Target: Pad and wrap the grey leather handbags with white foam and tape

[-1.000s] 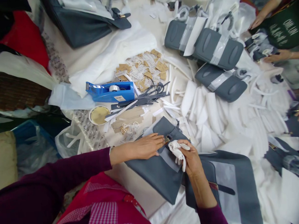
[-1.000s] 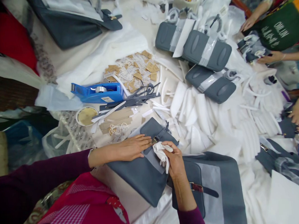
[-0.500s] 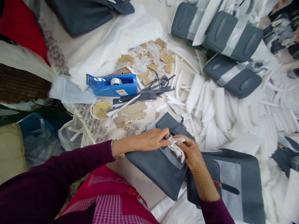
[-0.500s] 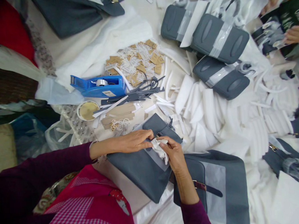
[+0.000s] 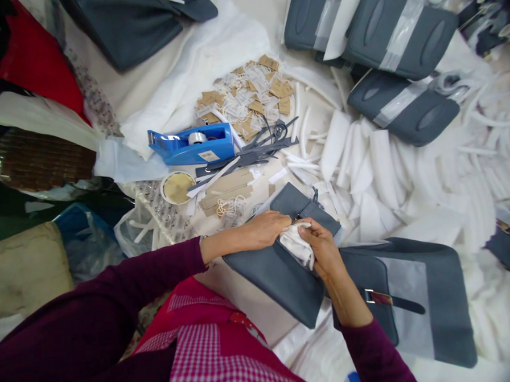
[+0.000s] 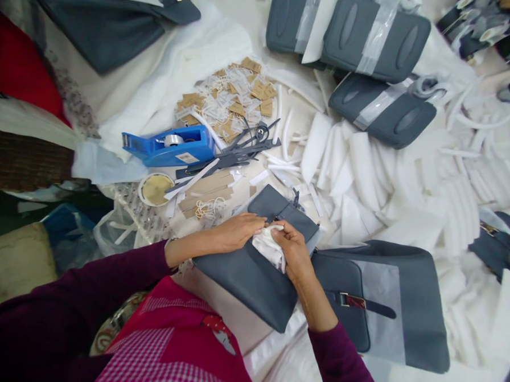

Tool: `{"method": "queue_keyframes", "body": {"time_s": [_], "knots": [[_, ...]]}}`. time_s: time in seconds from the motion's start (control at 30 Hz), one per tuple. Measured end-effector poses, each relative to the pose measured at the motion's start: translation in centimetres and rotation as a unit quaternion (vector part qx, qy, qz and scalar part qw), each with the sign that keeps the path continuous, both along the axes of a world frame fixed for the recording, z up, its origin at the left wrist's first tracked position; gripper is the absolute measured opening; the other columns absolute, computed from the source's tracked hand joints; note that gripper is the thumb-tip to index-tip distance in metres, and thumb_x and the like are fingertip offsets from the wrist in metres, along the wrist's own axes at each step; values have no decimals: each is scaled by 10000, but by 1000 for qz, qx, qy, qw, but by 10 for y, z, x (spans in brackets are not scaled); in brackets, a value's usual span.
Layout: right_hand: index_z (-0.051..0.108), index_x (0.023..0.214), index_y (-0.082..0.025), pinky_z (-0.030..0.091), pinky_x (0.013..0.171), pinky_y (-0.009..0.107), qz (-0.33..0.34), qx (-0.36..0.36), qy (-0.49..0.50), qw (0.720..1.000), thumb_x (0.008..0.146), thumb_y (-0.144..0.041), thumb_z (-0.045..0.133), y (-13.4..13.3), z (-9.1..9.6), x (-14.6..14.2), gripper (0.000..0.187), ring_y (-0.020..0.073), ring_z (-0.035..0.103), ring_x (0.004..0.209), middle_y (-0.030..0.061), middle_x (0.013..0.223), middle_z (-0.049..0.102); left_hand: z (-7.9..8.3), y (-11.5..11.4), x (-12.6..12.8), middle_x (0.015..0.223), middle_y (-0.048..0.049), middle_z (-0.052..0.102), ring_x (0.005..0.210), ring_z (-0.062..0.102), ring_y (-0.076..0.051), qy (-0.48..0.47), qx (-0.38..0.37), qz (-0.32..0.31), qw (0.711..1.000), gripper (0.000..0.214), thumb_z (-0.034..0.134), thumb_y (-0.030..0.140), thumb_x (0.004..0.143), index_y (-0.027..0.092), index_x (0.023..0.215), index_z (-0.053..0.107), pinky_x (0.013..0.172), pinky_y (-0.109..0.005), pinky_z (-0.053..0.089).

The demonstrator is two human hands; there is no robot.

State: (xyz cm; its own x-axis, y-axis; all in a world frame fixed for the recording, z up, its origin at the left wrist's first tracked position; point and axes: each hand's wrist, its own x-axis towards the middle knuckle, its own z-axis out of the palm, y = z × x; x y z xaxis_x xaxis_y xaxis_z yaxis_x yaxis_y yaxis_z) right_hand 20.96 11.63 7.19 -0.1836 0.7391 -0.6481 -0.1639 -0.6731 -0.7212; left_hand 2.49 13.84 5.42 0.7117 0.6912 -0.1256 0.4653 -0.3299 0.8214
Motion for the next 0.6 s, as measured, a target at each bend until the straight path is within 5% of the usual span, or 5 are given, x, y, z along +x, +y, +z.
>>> {"method": "queue_keyframes", "body": {"time_s": [0.23,0.6], "knots": [[629,847,-230,472,567,268,-17,-4,23,1000,689,-367,773,0,2,0,254,148,595,597,-28,716,661,9,0,-2,984,-80,610,990,560,-211,14,-27,20,999,277,356,379,983,166,1014,530,931,-333,404],[607,867,-220,431,570,204,-17,8,28,999,681,-294,795,-7,10,2,275,96,549,594,-40,738,647,13,-1,-3,1117,-103,619,1106,544,-218,27,-38,27,999,253,331,268,989,161,1089,537,989,-349,392]]}}
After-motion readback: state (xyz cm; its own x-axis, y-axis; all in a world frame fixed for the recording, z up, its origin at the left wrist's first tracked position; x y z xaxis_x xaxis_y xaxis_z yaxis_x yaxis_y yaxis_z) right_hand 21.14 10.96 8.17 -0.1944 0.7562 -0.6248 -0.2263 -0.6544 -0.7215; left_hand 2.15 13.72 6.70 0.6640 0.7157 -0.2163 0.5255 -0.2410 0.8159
